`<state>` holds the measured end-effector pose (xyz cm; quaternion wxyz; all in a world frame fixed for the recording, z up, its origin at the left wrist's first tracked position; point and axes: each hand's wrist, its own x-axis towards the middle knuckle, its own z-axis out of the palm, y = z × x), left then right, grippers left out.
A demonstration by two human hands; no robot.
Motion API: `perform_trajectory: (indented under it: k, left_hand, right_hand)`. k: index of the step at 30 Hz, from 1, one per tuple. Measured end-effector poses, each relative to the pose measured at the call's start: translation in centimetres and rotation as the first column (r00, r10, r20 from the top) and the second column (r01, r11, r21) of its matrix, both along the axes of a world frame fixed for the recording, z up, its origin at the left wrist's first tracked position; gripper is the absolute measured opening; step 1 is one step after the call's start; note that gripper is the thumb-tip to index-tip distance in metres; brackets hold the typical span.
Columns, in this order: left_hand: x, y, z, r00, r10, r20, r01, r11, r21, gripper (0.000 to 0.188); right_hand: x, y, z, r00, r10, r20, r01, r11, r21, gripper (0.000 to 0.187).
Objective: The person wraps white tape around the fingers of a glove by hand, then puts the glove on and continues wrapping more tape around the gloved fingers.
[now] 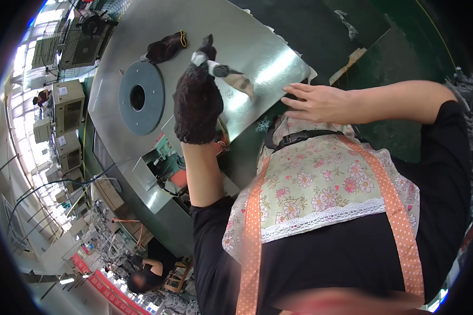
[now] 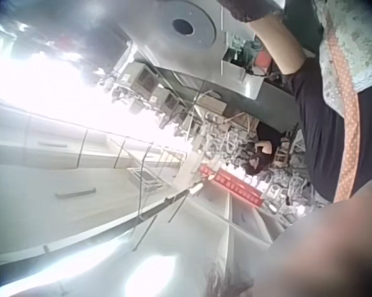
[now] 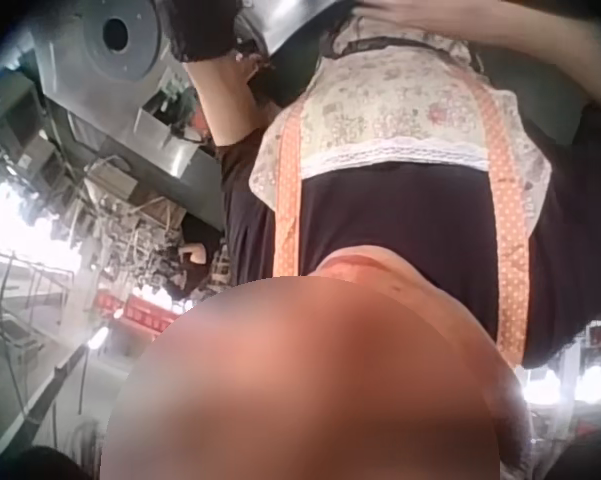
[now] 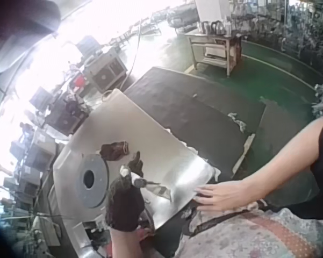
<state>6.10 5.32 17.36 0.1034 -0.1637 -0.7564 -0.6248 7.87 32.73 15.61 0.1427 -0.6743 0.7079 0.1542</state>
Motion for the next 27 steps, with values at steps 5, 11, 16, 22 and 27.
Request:
perform_trajectory:
  k: [5,11,16,22,27]
  left_hand:
    - [-0.2,1.6,1.2,0.971,-0.09,-0.221,0.008,0.938,-0.348,0.034]
    - [0.2,0.8,0.6,0.98,-0.164,-0.116,0.146,0.977,-0.155,0.031]
    - [-1.1,1.5,0.8,0.958,-0.226,0.177,0.125,0.883,0.453,0.031]
    - [-2.1,2.9,0.4,0.821,-0.41,0.396,0.057,0.75,0.659,0.044]
    - [-1.0,5.4,-0.1,0.895,-0.377,0.237,0.323,0.916,0.238,0.038]
  right_hand:
    - [-1.2,-3.4,-1.2,-0.307,-0.241,0.92,0.528,0.762,0.376,0.074]
    - [0.0,-3.1,-3.4,-0.918,0.082,0.389,0.344,0.655,0.673,0.084]
    - [1.2,2.0,-7.9,-0.673,-0.152,0.724,0.698,0.191,0.69,0.065]
    - [1.5,1.4,-0.4,-0.588,-0.018,0.809,0.744,0.38,0.549,0.045]
    - [0.2,-1.9,0.0,-0.869,0.487,0.083,0.373,0.536,0.757,0.05]
